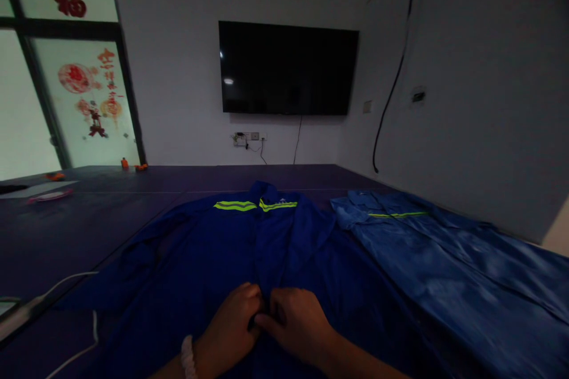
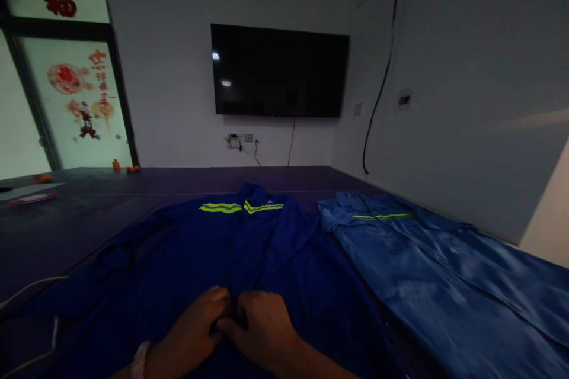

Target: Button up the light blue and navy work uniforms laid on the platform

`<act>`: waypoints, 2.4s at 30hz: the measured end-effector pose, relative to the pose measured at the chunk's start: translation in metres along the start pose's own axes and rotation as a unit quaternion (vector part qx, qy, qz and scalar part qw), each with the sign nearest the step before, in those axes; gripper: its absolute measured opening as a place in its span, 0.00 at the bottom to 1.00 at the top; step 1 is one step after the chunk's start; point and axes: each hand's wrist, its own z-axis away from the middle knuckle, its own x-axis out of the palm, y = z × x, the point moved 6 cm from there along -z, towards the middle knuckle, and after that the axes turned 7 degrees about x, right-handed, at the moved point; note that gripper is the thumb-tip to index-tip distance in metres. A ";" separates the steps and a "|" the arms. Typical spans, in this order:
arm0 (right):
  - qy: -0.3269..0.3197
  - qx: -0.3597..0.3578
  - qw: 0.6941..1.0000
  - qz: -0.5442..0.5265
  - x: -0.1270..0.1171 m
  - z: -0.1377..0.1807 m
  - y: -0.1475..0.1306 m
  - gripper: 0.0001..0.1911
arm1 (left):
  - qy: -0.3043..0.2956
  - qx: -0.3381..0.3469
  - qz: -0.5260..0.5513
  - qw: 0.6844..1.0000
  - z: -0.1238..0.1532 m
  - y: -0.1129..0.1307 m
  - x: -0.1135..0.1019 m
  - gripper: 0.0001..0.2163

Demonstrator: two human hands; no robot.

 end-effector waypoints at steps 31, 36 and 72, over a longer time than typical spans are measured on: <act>-0.007 0.030 0.973 -0.229 0.011 0.000 0.006 0.08 | 0.096 -0.114 0.226 0.963 0.003 -0.008 -0.011 0.14; -0.013 0.025 0.961 -0.277 0.012 -0.005 0.008 0.04 | 0.100 -0.103 0.258 0.955 0.003 -0.012 -0.007 0.14; -0.023 0.020 0.899 -0.437 0.018 -0.008 0.015 0.06 | 0.148 -0.107 0.247 0.952 0.005 -0.014 -0.010 0.17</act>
